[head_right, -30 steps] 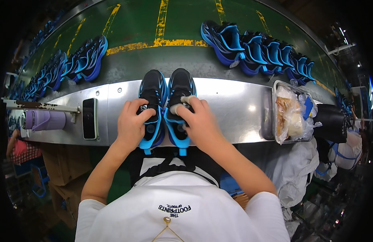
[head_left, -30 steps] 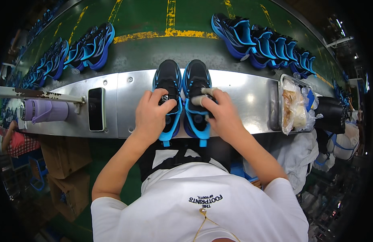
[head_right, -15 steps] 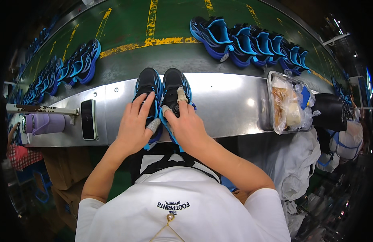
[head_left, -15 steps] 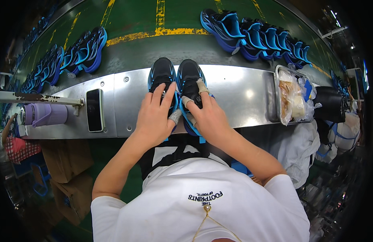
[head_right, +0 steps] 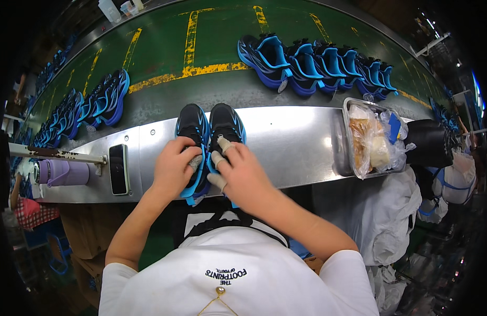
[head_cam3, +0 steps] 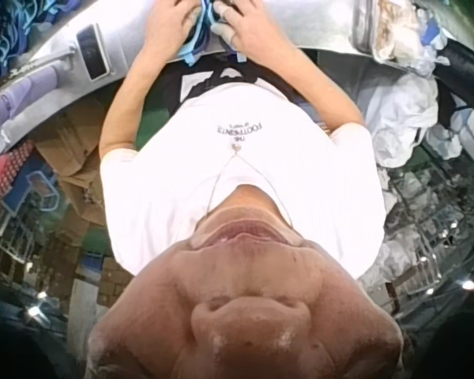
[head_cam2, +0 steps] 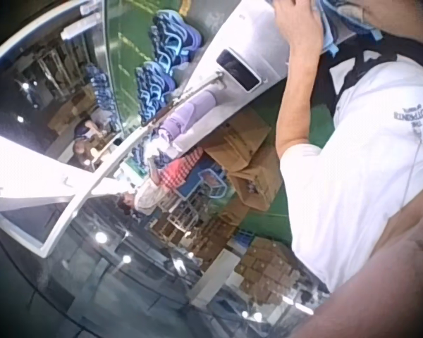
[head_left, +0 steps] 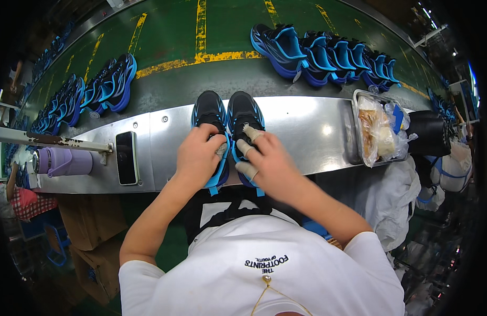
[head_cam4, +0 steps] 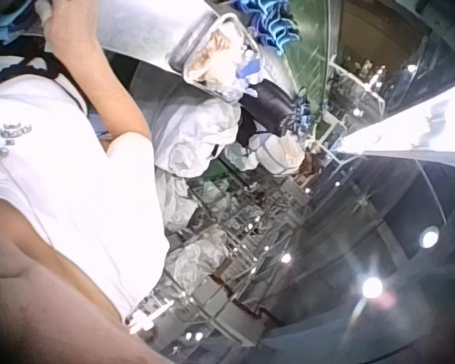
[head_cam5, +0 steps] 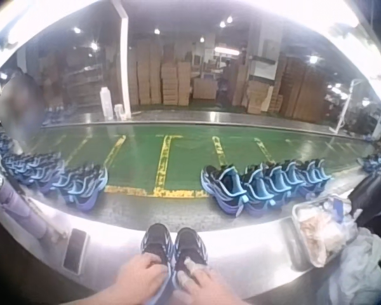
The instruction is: The person wipes and presses the dial mechanisms and collars of shoes using finger pads, then places pairs of shoes onto a conveyor belt.
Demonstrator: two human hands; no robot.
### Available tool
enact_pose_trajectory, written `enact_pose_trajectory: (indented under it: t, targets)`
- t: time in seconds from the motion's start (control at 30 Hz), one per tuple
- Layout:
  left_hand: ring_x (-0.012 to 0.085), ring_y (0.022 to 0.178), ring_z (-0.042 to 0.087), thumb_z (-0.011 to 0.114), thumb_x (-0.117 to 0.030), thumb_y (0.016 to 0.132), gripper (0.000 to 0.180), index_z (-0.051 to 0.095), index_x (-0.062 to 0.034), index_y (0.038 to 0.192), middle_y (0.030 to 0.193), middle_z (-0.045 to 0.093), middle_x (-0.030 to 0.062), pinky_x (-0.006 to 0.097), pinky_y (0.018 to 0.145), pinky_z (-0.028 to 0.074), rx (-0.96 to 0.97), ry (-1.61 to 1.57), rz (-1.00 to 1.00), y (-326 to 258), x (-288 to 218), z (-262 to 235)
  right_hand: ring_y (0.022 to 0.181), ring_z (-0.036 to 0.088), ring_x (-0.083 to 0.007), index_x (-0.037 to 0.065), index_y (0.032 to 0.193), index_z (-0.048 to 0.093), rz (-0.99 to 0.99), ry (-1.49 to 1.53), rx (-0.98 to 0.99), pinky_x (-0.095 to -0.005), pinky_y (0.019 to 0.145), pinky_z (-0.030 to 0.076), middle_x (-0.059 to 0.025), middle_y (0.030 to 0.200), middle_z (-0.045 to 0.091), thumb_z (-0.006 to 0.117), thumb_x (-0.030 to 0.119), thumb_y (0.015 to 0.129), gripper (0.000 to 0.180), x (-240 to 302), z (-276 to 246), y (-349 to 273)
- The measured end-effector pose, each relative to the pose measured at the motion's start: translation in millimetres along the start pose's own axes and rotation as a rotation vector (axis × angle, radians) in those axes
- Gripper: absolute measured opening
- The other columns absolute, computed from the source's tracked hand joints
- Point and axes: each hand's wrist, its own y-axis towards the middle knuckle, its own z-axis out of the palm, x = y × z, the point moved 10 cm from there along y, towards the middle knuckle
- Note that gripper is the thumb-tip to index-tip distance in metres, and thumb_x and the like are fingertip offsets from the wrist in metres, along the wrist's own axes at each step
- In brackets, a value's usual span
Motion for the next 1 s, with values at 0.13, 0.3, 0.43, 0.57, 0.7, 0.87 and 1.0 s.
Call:
enact_pose_trajectory:
  t: [0.13, 0.3, 0.43, 0.57, 0.7, 0.87, 1.0]
  targets:
    - [0.0259, 0.081, 0.058, 0.066, 0.002, 0.069, 0.033, 0.067, -0.0064, 0.101, 0.098, 0.055, 0.0087, 0.034, 0.069, 0.047, -0.11, -0.138, -0.189, -2, 10, -7, 0.114, 0.056, -0.0316, 0.01, 0.111, 0.07, 0.053, 0.383, 0.19, -0.0387, 0.098, 0.046, -0.0117, 0.123, 0.063, 0.067, 0.01, 0.085, 0.027, -38, -1, 20]
    - [0.0154, 0.068, 0.048, 0.06, 0.005, 0.069, 0.038, 0.067, -0.0058, 0.105, 0.09, 0.053, 0.0052, 0.026, 0.063, 0.04, 0.067, -0.398, -0.197, 5, 19, 4, 0.087, 0.059, -0.032, 0.007, 0.1, 0.069, 0.046, 0.319, 0.039, -0.0409, 0.079, 0.049, -0.0105, 0.088, 0.061, 0.07, 0.006, 0.08, 0.02, -43, -1, 14]
    - [0.0166, 0.072, 0.05, 0.06, 0.006, 0.071, 0.04, 0.065, -0.0059, 0.109, 0.089, 0.054, 0.0059, 0.026, 0.065, 0.041, 0.113, -0.378, -0.268, 6, 18, 3, 0.09, 0.058, -0.0288, 0.009, 0.105, 0.069, 0.115, 0.354, 0.09, -0.0384, 0.08, 0.049, -0.0084, 0.088, 0.061, 0.073, 0.007, 0.077, 0.028, -46, -10, 24]
    - [0.016, 0.073, 0.051, 0.069, 0.001, 0.074, 0.038, 0.065, -0.006, 0.112, 0.086, 0.055, 0.0055, 0.026, 0.067, 0.042, -0.035, -0.172, -0.131, 16, 9, -5, 0.09, 0.057, -0.0276, 0.011, 0.112, 0.068, 0.073, 0.49, 0.129, -0.0374, 0.079, 0.048, -0.0081, 0.089, 0.061, 0.074, 0.01, 0.077, 0.035, -56, 0, 19]
    - [0.0124, 0.074, 0.049, 0.07, 0.001, 0.073, 0.039, 0.066, -0.0054, 0.111, 0.088, 0.058, 0.0024, 0.026, 0.068, 0.042, 0.197, -0.576, -0.361, 14, 33, 13, 0.084, 0.055, -0.0251, 0.012, 0.114, 0.068, 0.087, 0.388, 0.033, -0.0349, 0.077, 0.047, -0.0073, 0.086, 0.058, 0.076, 0.013, 0.077, 0.038, -57, -6, 16]
    - [0.0106, 0.073, 0.048, 0.069, 0.002, 0.076, 0.035, 0.066, -0.0041, 0.111, 0.089, 0.059, 0.0012, 0.024, 0.069, 0.042, 0.002, -0.225, -0.212, 23, 14, -5, 0.079, 0.056, -0.0205, 0.013, 0.114, 0.07, 0.11, 0.689, 0.176, -0.0314, 0.074, 0.046, -0.0063, 0.084, 0.056, 0.077, 0.014, 0.076, 0.039, -62, 3, 13]
    - [0.0117, 0.077, 0.049, 0.066, 0.004, 0.076, 0.041, 0.064, -0.0061, 0.116, 0.088, 0.057, 0.0031, 0.024, 0.071, 0.042, 0.264, -0.593, -0.321, 17, 34, 24, 0.075, 0.054, -0.0188, 0.014, 0.116, 0.07, 0.095, 0.365, 0.035, -0.0303, 0.071, 0.046, -0.0057, 0.083, 0.056, 0.077, 0.014, 0.076, 0.041, -65, -8, 12]
